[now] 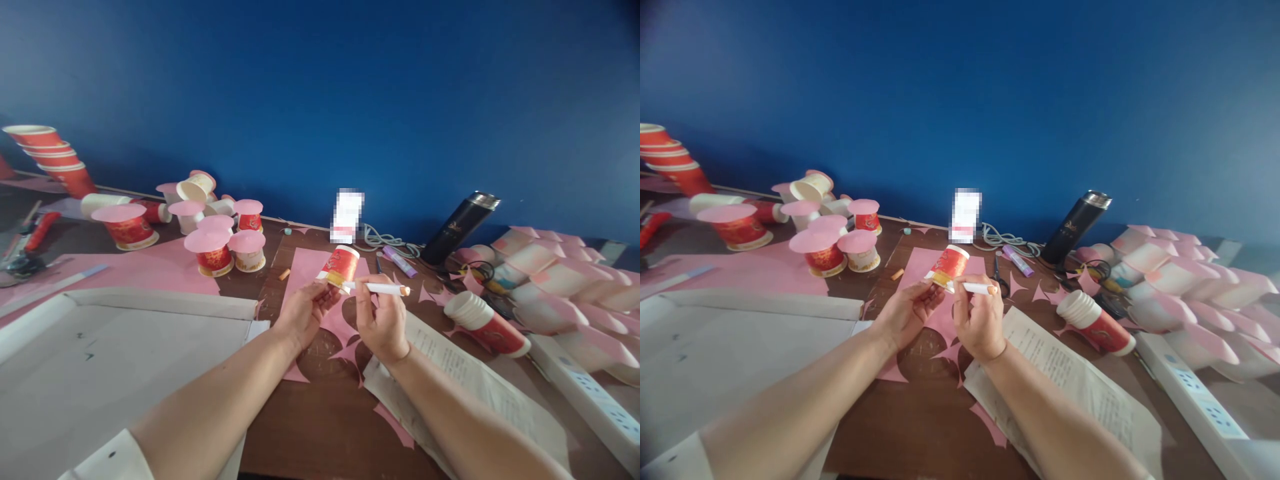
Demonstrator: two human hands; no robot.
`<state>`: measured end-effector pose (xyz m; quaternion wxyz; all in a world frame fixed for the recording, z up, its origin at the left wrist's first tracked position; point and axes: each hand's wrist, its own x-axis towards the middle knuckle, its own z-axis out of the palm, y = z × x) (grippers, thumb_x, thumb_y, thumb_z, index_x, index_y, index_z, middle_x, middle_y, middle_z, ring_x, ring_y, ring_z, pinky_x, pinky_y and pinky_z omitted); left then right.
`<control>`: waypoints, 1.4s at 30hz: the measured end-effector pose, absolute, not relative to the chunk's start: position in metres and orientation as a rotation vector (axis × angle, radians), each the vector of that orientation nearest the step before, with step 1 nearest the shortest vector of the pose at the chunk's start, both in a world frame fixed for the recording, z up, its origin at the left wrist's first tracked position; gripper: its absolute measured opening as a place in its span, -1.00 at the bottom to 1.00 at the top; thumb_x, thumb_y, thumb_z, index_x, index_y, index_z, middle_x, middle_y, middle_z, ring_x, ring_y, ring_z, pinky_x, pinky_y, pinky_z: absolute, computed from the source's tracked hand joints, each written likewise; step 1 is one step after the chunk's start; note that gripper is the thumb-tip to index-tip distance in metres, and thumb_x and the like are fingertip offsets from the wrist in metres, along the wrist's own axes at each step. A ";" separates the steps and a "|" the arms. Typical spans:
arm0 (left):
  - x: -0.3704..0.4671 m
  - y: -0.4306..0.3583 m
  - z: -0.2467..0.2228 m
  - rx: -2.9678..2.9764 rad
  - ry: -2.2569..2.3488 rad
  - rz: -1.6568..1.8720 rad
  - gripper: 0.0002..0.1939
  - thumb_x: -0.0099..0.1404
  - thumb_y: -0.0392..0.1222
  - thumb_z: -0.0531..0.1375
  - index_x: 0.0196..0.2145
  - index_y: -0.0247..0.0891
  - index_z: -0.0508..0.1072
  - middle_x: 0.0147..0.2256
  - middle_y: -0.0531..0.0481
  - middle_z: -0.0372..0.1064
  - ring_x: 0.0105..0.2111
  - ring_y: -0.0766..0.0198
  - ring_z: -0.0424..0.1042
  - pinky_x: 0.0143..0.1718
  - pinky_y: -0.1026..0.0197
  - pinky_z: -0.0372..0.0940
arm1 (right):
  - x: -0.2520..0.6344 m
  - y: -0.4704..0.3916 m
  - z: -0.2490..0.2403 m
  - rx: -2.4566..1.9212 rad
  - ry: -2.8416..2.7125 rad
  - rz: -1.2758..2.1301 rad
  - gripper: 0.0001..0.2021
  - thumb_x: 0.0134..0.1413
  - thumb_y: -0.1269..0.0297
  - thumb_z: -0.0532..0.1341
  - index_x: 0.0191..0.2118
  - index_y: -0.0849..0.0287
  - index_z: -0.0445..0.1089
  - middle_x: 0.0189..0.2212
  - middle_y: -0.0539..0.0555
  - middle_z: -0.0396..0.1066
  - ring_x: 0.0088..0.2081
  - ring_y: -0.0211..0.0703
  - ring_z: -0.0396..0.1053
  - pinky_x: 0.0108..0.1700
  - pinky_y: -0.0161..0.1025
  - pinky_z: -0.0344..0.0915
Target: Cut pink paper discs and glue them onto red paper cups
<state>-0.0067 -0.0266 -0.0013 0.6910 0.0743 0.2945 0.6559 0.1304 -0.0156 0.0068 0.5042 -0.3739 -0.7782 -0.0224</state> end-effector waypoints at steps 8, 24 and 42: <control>-0.006 -0.026 0.001 0.143 0.674 1.474 -0.81 0.25 -0.50 0.08 -0.44 -0.50 0.47 -0.48 -0.11 0.42 -0.47 0.36 0.45 -0.33 0.32 0.44 | 0.130 -0.016 0.004 -0.924 -1.885 0.000 -0.92 0.20 0.38 0.09 -0.24 0.16 0.32 -0.34 0.12 0.43 -0.28 -0.08 0.40 -0.20 -0.12 0.28; -0.006 -0.026 0.002 0.167 0.684 1.482 -0.81 0.25 -0.50 0.08 -0.43 -0.47 0.47 -0.46 -0.10 0.42 -0.46 0.37 0.44 -0.30 0.32 0.42 | 0.129 -0.016 0.004 -0.892 -1.882 -0.044 -0.90 0.20 0.38 0.08 -0.25 0.16 0.33 -0.37 0.11 0.42 -0.29 -0.08 0.39 -0.20 -0.12 0.27; -0.003 -0.026 -0.012 0.497 0.732 1.499 -0.93 0.14 -0.31 0.26 -0.43 -0.40 0.53 -0.40 -0.07 0.44 -0.39 0.37 0.40 -0.17 0.29 0.30 | 0.127 -0.021 0.011 -0.840 -1.901 -0.050 -0.90 0.21 0.39 0.11 -0.23 0.16 0.36 -0.34 0.10 0.47 -0.26 -0.12 0.41 -0.16 -0.14 0.28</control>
